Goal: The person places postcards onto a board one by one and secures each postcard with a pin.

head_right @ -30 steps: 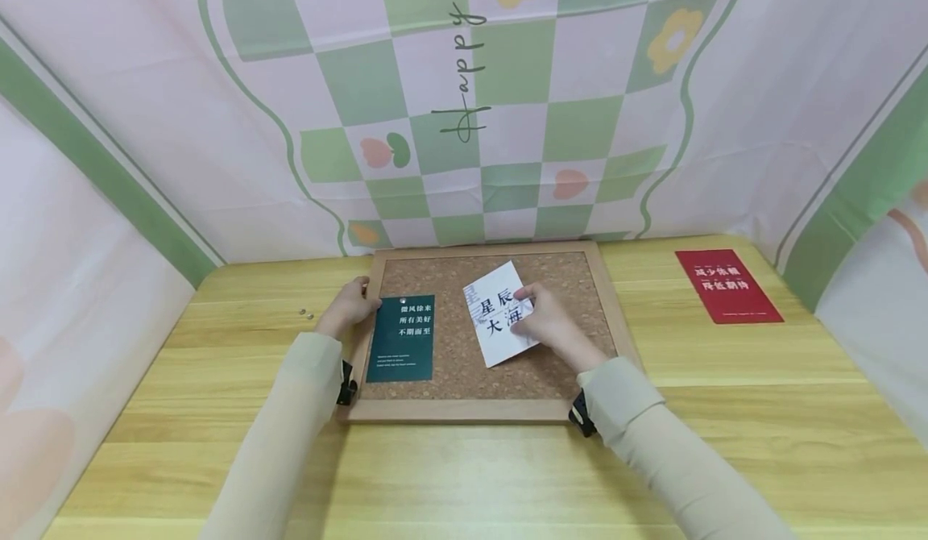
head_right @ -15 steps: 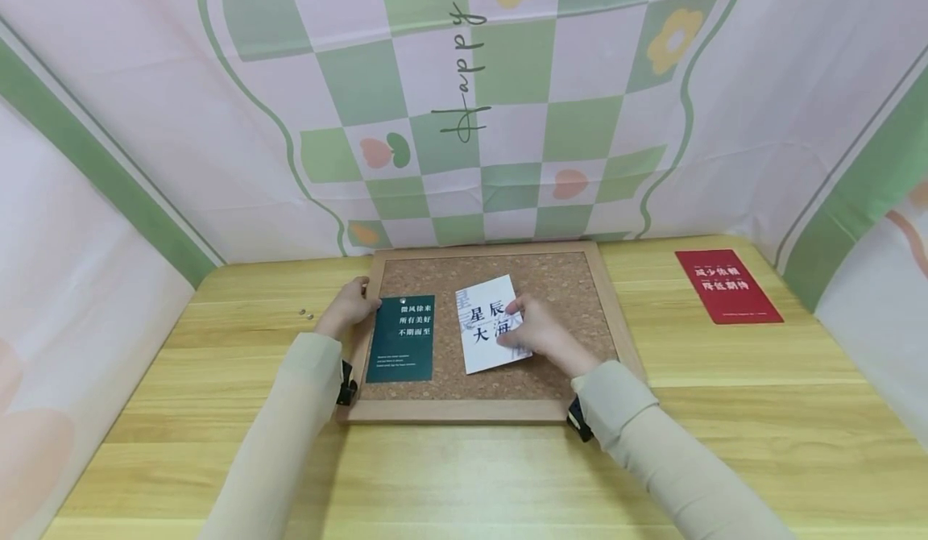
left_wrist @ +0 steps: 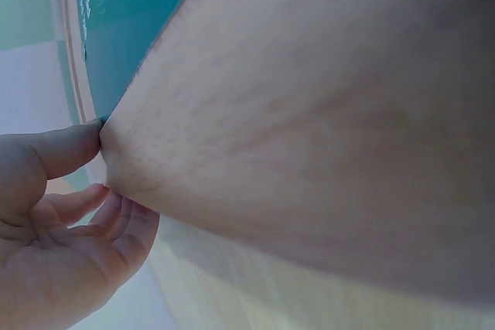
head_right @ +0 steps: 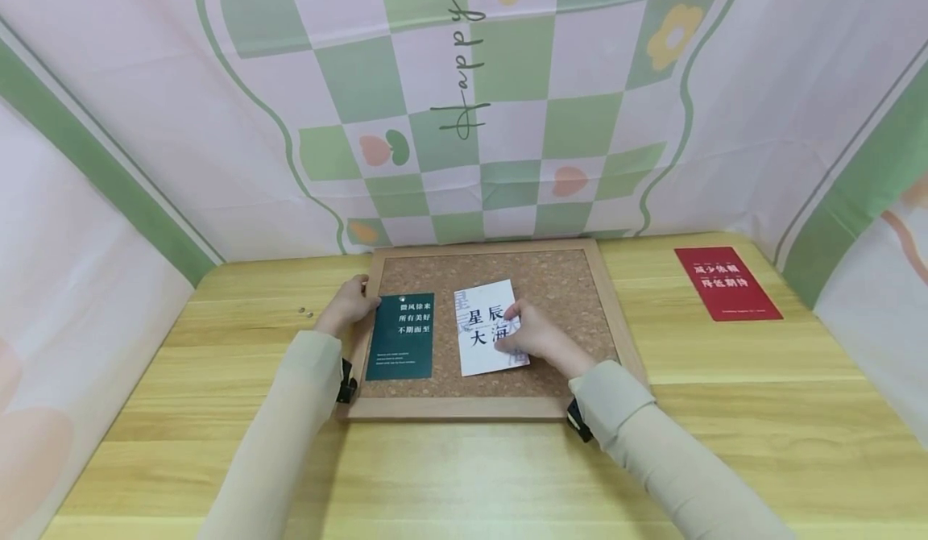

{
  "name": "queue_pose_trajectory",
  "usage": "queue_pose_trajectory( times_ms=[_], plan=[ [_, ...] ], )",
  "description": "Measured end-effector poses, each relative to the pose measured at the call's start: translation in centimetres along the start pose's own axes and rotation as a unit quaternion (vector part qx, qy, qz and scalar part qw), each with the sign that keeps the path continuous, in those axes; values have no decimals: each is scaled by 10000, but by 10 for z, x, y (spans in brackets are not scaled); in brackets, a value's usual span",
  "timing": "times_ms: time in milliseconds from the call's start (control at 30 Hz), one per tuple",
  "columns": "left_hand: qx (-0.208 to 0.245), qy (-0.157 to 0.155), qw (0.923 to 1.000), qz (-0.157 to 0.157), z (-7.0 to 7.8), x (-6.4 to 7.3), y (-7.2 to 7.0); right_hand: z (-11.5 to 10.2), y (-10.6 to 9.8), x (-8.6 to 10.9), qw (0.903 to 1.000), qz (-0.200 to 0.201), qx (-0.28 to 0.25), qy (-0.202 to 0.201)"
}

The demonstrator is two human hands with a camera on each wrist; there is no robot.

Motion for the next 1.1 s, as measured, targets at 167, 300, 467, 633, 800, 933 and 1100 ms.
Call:
queue_pose_trajectory(
  times_ms=[167,300,467,633,800,933,1100],
  plan=[
    [-11,-17,10000,1,0,-1,1,-1,0,1,9996,48,260,44],
    [-18,0,10000,-19,0,1,0,-2,1,2,9995,57,315,72],
    [-32,43,10000,-17,1,3,0,-2,1,3,9994,56,330,31],
    [-38,60,10000,-16,2,5,-1,-4,1,4,9990,68,436,-8],
    [-73,72,9999,-12,2,5,-1,-6,2,4,9986,56,534,-11],
    [-86,78,9999,-12,2,3,-1,-8,3,5,9982,20,602,4],
    [-60,84,9999,-7,1,3,-1,-9,4,5,9973,-2,738,-16]
  ],
)
Point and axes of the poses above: each hand's wrist, its own x-axis away from the middle knuckle, its own y-axis out of the palm, z = x × y, the point moved 8 cm from there along -x, towards the middle knuckle, and after that the axes turned 2 degrees about -z, right-handed, at the moved point
